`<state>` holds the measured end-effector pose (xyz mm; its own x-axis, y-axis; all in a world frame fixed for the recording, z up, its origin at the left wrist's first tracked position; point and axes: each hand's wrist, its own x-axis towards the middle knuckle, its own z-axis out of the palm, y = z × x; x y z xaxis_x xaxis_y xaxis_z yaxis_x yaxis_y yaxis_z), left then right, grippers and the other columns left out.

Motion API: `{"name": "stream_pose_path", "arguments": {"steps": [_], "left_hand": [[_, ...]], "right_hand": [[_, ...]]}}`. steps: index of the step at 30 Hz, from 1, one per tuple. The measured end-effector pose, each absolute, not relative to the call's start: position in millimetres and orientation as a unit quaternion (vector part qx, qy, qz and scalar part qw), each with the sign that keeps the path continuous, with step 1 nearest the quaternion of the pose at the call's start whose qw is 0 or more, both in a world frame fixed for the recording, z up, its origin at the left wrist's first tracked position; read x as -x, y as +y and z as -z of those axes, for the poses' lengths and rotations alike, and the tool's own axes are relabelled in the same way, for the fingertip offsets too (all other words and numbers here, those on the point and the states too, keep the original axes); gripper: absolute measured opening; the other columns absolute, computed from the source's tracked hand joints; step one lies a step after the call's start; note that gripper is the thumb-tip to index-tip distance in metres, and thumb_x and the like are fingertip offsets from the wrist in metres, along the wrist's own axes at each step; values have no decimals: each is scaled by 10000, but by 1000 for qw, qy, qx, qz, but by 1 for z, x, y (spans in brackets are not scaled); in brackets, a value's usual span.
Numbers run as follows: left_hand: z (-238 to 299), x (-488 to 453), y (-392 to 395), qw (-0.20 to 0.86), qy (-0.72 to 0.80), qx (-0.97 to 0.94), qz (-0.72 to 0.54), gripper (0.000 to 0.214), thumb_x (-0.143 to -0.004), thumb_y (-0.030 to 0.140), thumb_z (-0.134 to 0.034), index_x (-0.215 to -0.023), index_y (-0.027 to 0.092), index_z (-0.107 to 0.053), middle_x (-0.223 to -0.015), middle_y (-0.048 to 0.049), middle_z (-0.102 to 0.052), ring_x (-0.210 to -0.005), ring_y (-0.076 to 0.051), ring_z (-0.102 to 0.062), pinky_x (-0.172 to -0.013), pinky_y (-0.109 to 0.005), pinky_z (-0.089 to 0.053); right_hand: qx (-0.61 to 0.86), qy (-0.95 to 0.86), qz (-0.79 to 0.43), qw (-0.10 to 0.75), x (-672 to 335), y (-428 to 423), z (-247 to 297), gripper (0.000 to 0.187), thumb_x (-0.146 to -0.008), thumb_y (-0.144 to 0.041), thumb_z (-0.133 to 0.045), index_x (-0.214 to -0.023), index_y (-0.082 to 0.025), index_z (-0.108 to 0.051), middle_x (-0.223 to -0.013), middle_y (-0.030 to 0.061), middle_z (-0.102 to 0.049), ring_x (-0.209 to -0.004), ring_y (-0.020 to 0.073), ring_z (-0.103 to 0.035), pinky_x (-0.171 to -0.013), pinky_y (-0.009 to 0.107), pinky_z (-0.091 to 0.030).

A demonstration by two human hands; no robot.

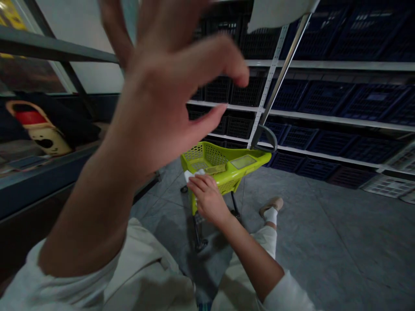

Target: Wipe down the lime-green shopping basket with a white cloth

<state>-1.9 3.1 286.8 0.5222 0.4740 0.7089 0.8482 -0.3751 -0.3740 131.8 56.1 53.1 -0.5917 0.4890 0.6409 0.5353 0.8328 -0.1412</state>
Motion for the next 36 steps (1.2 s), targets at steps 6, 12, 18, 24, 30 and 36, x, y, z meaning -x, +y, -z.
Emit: {"name": "stream_pose_path", "arguments": {"steps": [6,12,18,24,30,36], "left_hand": [[-166,27,8,156,-399,873,234,736,-945,558,-399,-1527,123,-282,-1597,-168,-303,-1457,-394,-270,-1141,-650,-171],[-82,-4,-5,133,-439,865,201,760,-968,312,-448,-1566,88,-34,-1644,-177,-171,-1528,-255,-135,-1211,-455,-270],[-52,-37,-12,167,-501,812,249,760,-941,246,-477,-1554,34,-82,-1627,-212,-205,-1528,-280,-122,-1203,-458,-290],[-37,-47,-7,186,-538,777,270,742,-919,174,-462,-1556,38,-106,-1621,-200,-236,-1517,-291,-180,-1190,-453,-320],[-31,-51,-3,203,-553,757,284,747,-897,145,-466,-1549,15,-126,-1611,-210,-259,-1514,-298,-190,-1187,-450,-325],[-32,-52,-4,193,-556,758,282,732,-913,163,-470,-1548,15,-137,-1623,-208,-220,-1520,-291,-163,-1183,-451,-334]], "right_hand": [[348,-856,58,379,-230,63,-42,758,-748,-23,-382,-1471,-247,-425,-1488,55,-514,-1437,208,-383,-1208,521,-108],[427,-805,77,405,-217,42,-39,794,-717,-14,-366,-1483,-221,-402,-1513,59,-487,-1465,192,-341,-1213,491,-70],[367,-851,75,367,-213,40,-45,770,-736,-26,-385,-1471,-254,-416,-1497,38,-508,-1442,182,-384,-1215,483,-32],[473,-749,116,448,-207,49,-36,723,-752,-7,-353,-1418,-251,-489,-1442,50,-566,-1413,201,-433,-1196,506,-89],[394,-828,85,389,-203,44,-44,749,-729,-12,-373,-1441,-227,-460,-1459,49,-549,-1417,178,-425,-1207,474,-72],[504,-739,121,431,-210,55,-45,705,-745,-3,-360,-1389,-241,-522,-1418,58,-588,-1382,215,-475,-1182,529,-118]]}}
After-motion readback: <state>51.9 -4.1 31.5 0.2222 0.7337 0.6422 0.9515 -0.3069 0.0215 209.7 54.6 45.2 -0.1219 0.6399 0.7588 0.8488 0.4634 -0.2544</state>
